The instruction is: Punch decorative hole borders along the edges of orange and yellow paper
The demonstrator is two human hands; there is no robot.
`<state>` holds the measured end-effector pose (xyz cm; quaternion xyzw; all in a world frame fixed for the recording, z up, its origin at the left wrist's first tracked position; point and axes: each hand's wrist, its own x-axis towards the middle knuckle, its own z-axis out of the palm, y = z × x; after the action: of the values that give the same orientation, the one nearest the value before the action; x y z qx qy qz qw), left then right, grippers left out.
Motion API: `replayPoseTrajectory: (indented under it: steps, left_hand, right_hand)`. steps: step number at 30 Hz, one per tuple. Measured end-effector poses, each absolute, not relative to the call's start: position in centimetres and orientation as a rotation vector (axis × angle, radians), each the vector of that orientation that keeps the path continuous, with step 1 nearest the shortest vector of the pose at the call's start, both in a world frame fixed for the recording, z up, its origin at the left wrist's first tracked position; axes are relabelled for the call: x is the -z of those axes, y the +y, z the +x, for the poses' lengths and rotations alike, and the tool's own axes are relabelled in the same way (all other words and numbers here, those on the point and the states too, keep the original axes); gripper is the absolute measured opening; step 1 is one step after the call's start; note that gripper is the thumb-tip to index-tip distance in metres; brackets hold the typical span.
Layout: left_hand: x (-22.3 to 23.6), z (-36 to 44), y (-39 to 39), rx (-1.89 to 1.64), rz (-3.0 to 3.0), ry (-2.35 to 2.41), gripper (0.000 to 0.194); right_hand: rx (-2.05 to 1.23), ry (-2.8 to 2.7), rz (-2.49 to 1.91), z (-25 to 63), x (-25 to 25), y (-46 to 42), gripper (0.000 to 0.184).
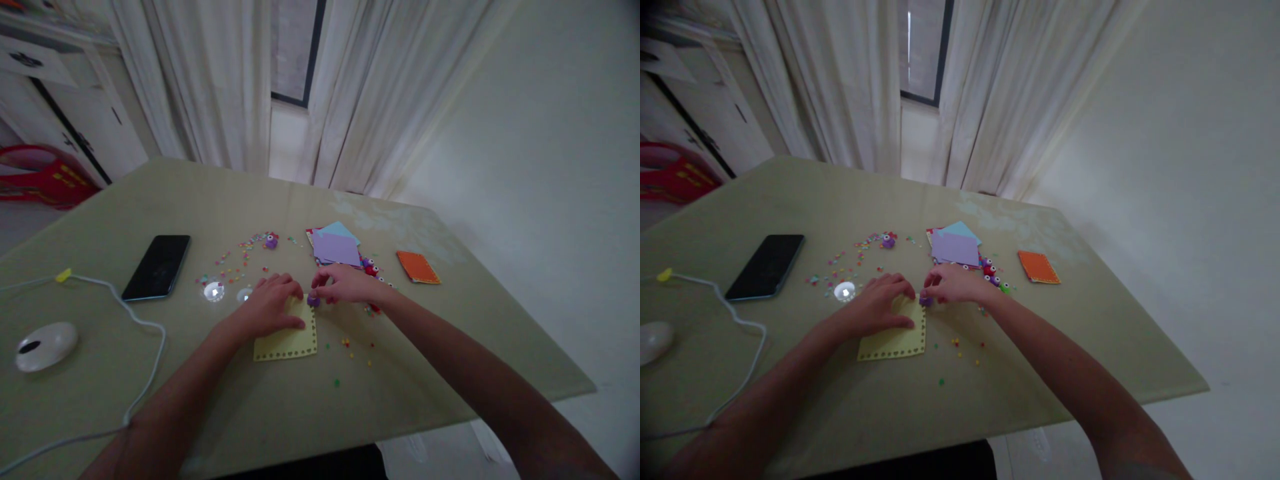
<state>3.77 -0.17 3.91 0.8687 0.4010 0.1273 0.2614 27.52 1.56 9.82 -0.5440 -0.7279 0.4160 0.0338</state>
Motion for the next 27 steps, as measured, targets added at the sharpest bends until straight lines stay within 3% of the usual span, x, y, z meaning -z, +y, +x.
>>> replayPoseTrajectory:
  steps: [6,27]
  left_hand:
    - [-3.6,3.8,0.1,-0.352,2.348,1.071,0.044]
    - [-3.0,3.8,0.8,-0.391,2.324,1.042,0.042]
  right_hand:
    - [-1.394,-2.197,-1.705,26.9,-9.1,1.7,0.007]
    - [-1.197,-2.485,-1.692,27.3,-10.4,3.6,0.008]
